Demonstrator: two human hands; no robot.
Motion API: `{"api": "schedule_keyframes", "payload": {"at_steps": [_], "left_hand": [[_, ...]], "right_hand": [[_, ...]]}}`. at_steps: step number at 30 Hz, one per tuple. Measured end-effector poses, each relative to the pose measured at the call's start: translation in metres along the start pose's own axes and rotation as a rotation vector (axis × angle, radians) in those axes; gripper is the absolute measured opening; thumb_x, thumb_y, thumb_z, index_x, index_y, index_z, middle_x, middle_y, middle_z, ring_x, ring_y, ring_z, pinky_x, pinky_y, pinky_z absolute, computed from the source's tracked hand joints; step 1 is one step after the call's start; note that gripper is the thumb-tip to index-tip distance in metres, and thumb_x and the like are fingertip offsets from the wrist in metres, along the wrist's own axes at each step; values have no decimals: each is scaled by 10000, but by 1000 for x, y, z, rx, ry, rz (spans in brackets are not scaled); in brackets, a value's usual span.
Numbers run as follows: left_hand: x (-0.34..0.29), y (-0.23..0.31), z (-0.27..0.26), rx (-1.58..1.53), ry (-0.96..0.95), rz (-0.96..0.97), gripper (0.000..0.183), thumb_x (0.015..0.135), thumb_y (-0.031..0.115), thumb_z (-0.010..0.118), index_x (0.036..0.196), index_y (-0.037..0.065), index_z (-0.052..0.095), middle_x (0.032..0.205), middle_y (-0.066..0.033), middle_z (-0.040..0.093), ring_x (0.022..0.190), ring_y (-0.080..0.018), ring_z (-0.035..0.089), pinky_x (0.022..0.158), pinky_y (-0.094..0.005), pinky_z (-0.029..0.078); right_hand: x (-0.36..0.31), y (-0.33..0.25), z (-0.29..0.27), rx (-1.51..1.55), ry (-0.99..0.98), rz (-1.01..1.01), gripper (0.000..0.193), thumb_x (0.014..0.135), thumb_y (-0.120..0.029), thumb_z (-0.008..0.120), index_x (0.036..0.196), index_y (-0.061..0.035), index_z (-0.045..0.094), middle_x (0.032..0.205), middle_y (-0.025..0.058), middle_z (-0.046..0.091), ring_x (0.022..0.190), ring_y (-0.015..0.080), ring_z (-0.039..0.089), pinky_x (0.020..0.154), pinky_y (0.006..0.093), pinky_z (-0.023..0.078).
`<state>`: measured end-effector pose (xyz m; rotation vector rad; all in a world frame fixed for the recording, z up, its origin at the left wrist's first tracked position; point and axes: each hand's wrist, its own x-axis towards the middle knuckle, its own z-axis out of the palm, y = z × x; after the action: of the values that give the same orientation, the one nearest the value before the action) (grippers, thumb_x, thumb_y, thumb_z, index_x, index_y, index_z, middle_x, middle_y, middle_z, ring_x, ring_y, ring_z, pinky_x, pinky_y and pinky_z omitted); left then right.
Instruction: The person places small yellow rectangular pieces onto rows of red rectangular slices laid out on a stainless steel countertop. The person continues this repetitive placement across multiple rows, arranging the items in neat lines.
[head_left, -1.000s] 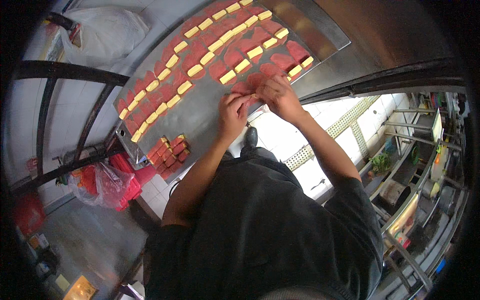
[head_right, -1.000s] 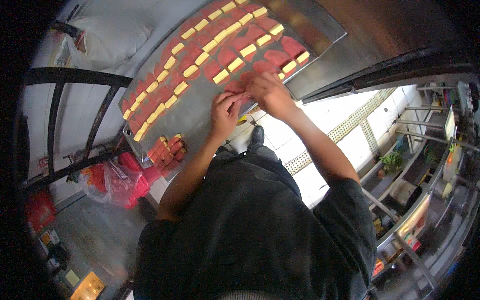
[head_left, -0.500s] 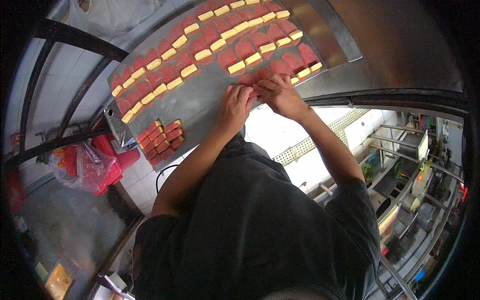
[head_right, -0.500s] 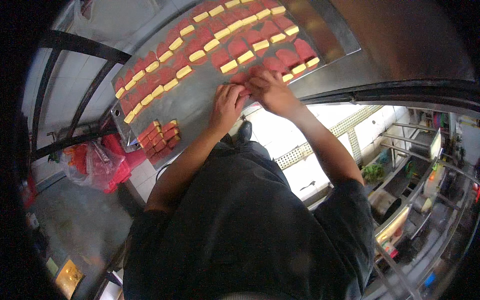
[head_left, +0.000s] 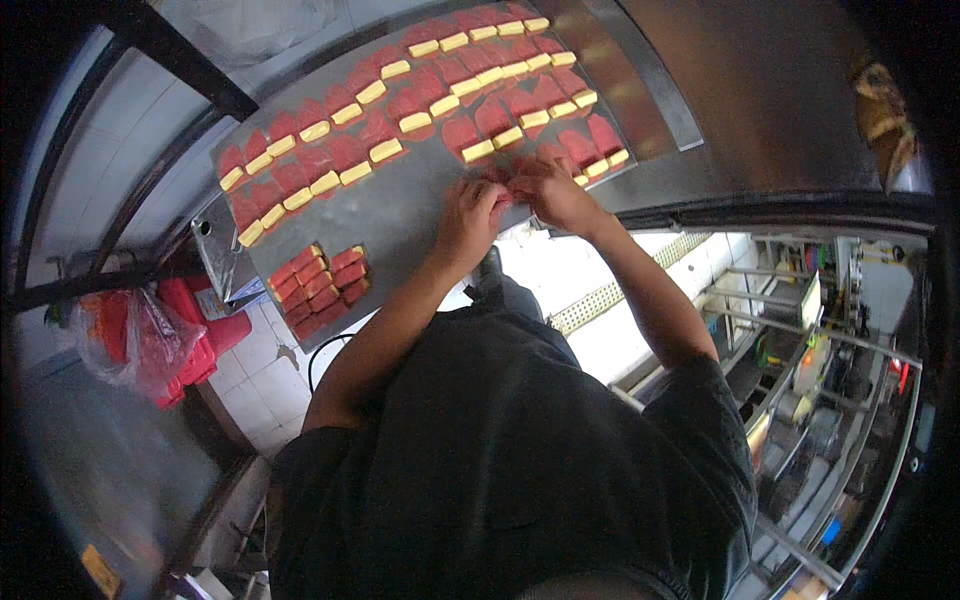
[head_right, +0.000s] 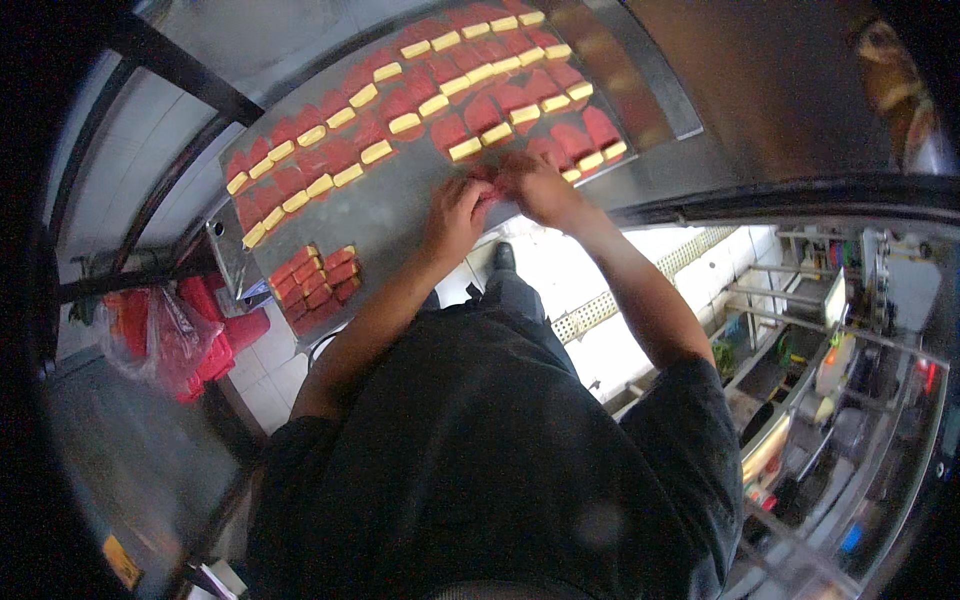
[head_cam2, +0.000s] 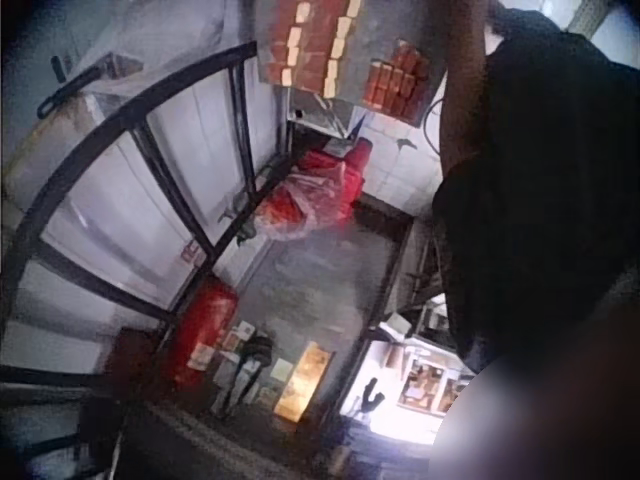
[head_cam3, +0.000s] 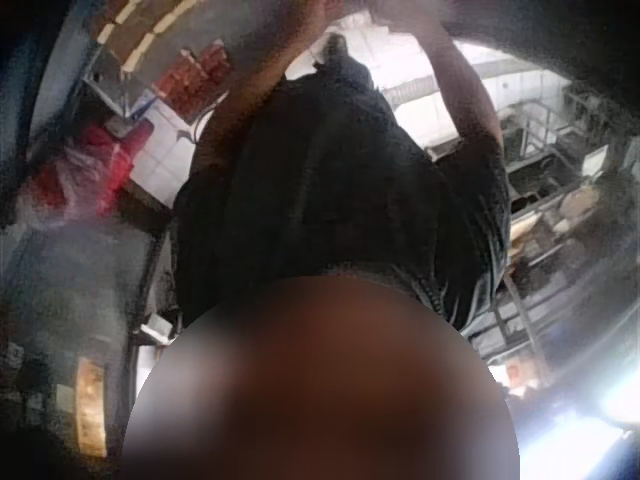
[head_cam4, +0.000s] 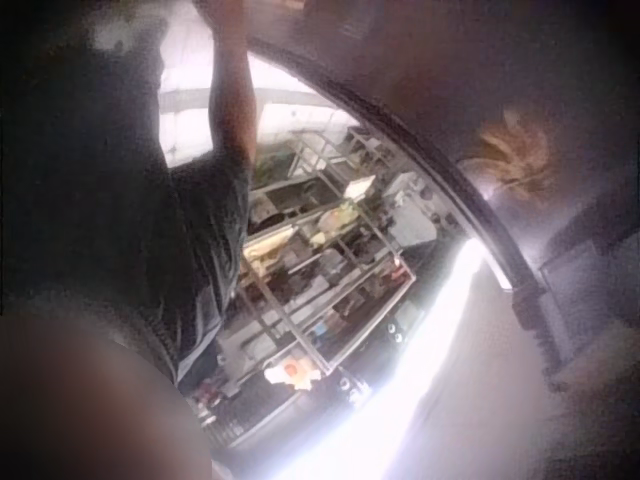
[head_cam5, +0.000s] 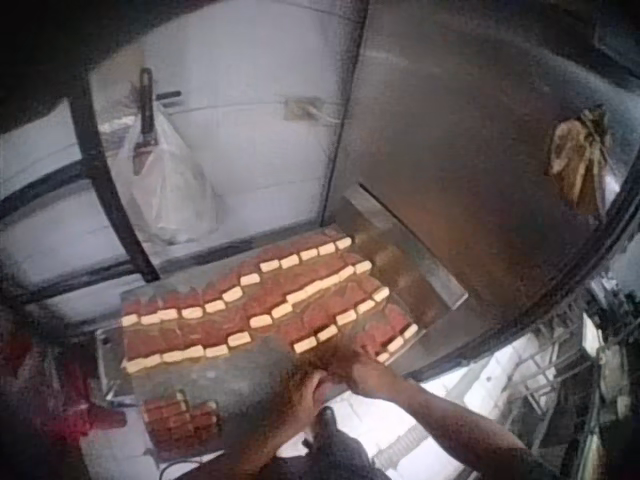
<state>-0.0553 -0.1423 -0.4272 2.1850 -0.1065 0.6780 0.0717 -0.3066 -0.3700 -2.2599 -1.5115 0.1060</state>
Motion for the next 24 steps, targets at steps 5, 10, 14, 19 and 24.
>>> {"api": "schedule_keyframes", "payload": {"at_steps": [5, 10, 14, 19, 24], "left_hand": [[0, -1, -1, 59, 21, -65, 235, 912, 82, 747, 1131, 61, 666, 1111, -152, 692, 1035, -387, 633, 894, -508, 488], [3, 26, -2, 113, 97, -149, 209, 921, 121, 756, 1109, 62, 685, 1143, -143, 693, 1040, -379, 629, 918, -497, 459], [-2, 25, 5, 236, 76, -248, 210, 932, 131, 751, 1124, 77, 687, 1152, -136, 697, 1048, -378, 623, 945, -493, 449], [11, 42, 13, 351, 220, -410, 210, 938, 126, 744, 1141, 94, 700, 1122, -112, 709, 1028, -350, 631, 933, -466, 457], [6, 37, 15, 231, 254, -408, 187, 921, 158, 761, 1102, 118, 733, 1058, -89, 720, 998, -345, 629, 889, -464, 479]], "right_hand": [[13, 3, -13, 204, -52, -44, 289, 878, -145, 768, 1166, -130, 765, 1073, 104, 745, 1052, 321, 687, 948, 454, 477], [24, 19, -7, 46, -240, -35, 191, 916, -220, 737, 1089, -146, 772, 1058, 68, 745, 1101, 289, 667, 998, 466, 442], [22, 24, -5, 55, 3, -198, 261, 915, -209, 667, 1152, -126, 739, 1175, 92, 711, 1175, 314, 620, 1007, 530, 424], [18, 36, 14, 7, 70, -397, 212, 937, -191, 681, 1120, -102, 741, 1113, 49, 719, 1158, 280, 602, 996, 485, 398], [33, 35, 6, 128, -170, -238, 213, 931, -209, 689, 1117, -116, 738, 1066, 57, 728, 1097, 279, 623, 957, 493, 405]]}}
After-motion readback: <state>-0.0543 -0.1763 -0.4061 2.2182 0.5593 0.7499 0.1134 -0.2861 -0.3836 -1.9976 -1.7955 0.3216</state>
